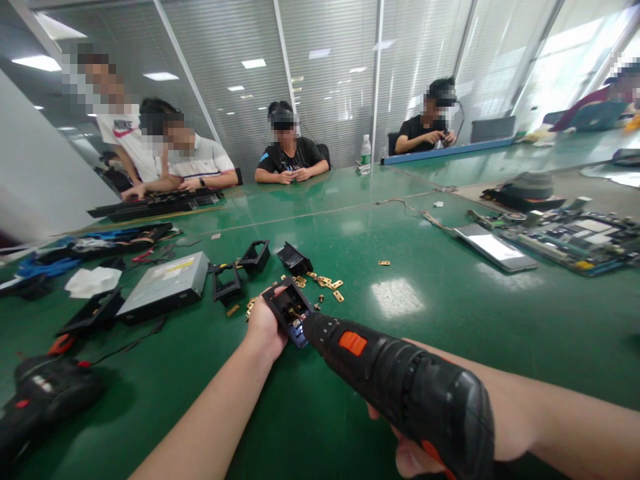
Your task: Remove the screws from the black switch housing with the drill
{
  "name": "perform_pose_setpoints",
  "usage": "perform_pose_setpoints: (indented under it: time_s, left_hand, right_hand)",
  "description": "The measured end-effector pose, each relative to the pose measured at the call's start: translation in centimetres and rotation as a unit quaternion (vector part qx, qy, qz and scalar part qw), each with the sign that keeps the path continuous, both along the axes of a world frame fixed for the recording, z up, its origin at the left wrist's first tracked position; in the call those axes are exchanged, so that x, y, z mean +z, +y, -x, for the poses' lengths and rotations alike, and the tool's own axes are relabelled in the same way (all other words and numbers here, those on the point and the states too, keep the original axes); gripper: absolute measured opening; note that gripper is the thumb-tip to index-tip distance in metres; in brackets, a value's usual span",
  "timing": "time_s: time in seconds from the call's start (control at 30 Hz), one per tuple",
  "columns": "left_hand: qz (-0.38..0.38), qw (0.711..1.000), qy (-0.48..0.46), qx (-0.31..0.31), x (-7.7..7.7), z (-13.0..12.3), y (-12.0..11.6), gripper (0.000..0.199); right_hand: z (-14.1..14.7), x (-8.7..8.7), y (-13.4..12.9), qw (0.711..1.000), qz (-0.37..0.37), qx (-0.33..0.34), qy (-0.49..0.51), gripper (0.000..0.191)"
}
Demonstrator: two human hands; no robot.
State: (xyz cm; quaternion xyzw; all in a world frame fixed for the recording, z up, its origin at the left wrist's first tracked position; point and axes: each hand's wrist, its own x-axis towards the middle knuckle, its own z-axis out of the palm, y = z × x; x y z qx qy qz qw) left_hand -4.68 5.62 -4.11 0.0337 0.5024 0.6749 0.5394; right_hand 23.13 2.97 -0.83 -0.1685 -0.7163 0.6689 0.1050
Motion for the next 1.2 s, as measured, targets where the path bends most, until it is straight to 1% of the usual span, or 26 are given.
perform_pose_setpoints:
  time_s: [0.07, 0.13, 0.3, 0.37, 0.63, 0.7, 0.93, 1.1, 1.2]
  left_hand:
    - [0.003, 1.000, 0.016, -0.015, -0.1, 0.1, 0.0, 0.014]
    - [0.002, 0.999, 0.028, -0.022, -0.2, 0.2, 0.1, 0.013]
    - [0.005, 0.999, 0.042, -0.028, -0.4, 0.3, 0.1, 0.011]
    - [0.006, 0.998, 0.043, -0.035, -0.3, 0.4, 0.1, 0.010]
    - [0.005, 0.998, 0.051, -0.039, -0.3, 0.3, 0.2, 0.008]
    - [0.006, 0.998, 0.053, -0.038, -0.4, 0.3, 0.2, 0.009]
    - [0.003, 0.998, 0.058, -0.039, -0.4, 0.3, 0.1, 0.008]
    - [0.003, 0.997, 0.061, -0.037, -0.4, 0.3, 0.1, 0.009]
    - [0.007, 0.997, 0.061, -0.042, -0.3, 0.2, 0.1, 0.012]
  right_hand:
    - [-0.3, -0.4, -0.1, 1.000, 0.002, 0.004, -0.010, 0.055]
    - [-0.4, -0.4, -0.1, 1.000, -0.001, 0.008, -0.013, 0.057]
    - [0.4, 0.4, 0.5, 1.000, -0.008, 0.011, 0.005, 0.041]
    - [0.6, 0.7, 0.6, 1.000, -0.006, 0.016, 0.007, 0.038]
    - [0.5, 1.4, 0.8, 1.000, -0.005, 0.011, 0.009, 0.040]
    - [0.5, 1.3, 0.7, 1.000, -0.005, 0.010, 0.011, 0.041]
    - [0.2, 0.3, -0.3, 0.999, -0.010, -0.006, 0.030, 0.044]
    - [0.3, 1.0, -0.2, 0.999, -0.041, 0.005, 0.017, 0.030]
    - [0.3, 1.5, -0.2, 0.999, -0.046, 0.009, 0.006, 0.029]
